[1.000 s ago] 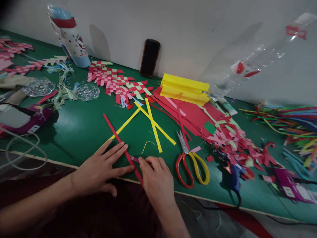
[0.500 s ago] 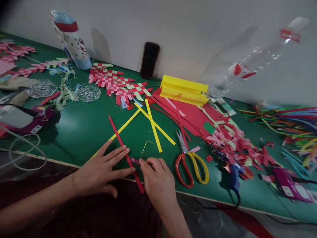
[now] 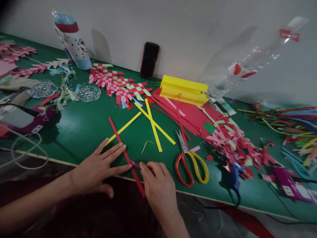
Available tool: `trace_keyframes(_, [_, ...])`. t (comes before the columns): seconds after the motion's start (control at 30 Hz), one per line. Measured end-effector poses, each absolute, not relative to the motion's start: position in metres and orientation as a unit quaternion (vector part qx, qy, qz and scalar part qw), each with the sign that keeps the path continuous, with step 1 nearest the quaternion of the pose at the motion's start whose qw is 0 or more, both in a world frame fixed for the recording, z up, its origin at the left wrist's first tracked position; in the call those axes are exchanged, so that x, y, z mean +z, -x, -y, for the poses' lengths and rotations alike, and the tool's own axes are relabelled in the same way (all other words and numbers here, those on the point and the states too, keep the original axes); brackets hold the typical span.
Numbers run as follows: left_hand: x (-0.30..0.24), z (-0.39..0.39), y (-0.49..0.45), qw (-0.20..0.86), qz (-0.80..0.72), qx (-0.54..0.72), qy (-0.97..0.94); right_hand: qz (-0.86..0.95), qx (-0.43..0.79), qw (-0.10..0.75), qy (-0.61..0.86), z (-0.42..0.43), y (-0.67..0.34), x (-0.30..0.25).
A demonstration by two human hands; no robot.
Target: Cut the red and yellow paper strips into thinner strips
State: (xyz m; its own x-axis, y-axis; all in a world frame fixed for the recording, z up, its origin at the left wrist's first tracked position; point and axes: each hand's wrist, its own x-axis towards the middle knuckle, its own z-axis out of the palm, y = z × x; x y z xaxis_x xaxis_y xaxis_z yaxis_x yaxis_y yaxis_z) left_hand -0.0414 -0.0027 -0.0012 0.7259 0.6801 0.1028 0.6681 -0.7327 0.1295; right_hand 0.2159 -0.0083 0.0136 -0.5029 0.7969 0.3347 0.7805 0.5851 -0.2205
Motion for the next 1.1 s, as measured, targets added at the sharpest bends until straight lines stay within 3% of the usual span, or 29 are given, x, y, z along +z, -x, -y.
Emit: trace_keyframes(1.1, [-0.003,0.002,0.041,0.032,-0.360,0.090,-0.928,0.868,0.022,0.194,0.456,-0.004,-0.205,0.012])
